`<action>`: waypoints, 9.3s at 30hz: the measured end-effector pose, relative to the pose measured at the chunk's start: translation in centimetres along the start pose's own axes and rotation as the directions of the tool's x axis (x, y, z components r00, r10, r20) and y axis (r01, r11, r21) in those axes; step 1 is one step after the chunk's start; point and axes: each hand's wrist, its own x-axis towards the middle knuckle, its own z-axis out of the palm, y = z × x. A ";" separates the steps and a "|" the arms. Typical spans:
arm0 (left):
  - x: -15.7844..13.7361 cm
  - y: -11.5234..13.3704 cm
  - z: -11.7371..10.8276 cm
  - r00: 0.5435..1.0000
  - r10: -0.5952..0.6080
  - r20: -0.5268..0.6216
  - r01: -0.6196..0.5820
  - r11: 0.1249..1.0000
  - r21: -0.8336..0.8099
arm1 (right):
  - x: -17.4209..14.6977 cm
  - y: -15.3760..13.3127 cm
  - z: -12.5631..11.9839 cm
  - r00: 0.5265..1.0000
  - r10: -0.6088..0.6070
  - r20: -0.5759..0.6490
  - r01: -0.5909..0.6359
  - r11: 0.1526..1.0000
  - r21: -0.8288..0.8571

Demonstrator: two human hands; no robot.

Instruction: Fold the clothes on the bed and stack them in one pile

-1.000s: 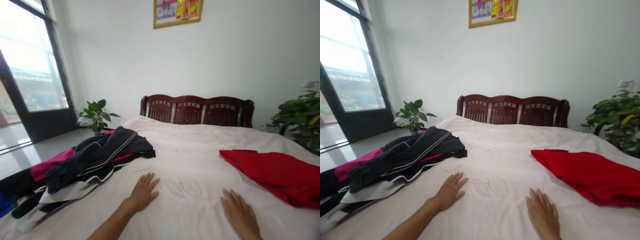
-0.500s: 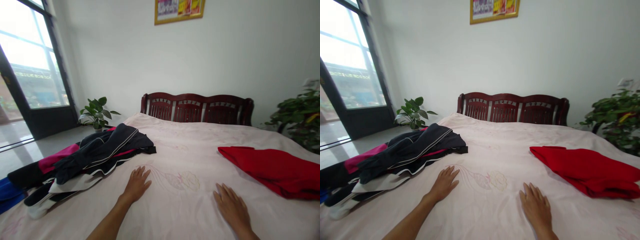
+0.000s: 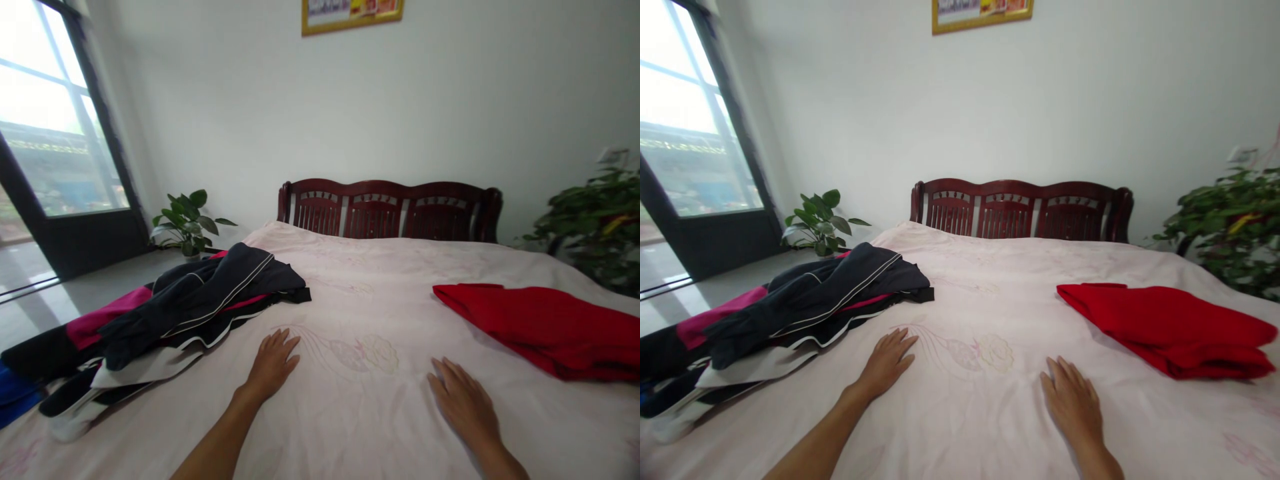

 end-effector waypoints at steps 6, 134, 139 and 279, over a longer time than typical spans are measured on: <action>0.0 -0.1 0.1 1.000 -0.002 -0.005 0.002 1.000 -0.013 | 0.0 0.0 -0.4 1.000 -0.022 -0.008 0.022 1.000 0.020; 0.2 -0.4 0.4 0.998 0.021 -0.060 -0.024 0.999 -0.048 | 0.4 0.7 -0.3 1.000 -0.001 0.005 0.000 0.992 0.127; -0.1 -0.4 0.7 0.985 0.039 -0.170 -0.050 0.997 -0.064 | 0.5 0.8 -0.1 1.000 -0.007 -0.015 0.009 0.990 0.143; 1.8 2.4 0.2 0.981 0.084 -0.174 -0.082 0.996 0.021 | 0.7 1.3 -0.8 1.000 0.018 -0.004 -0.015 0.900 0.435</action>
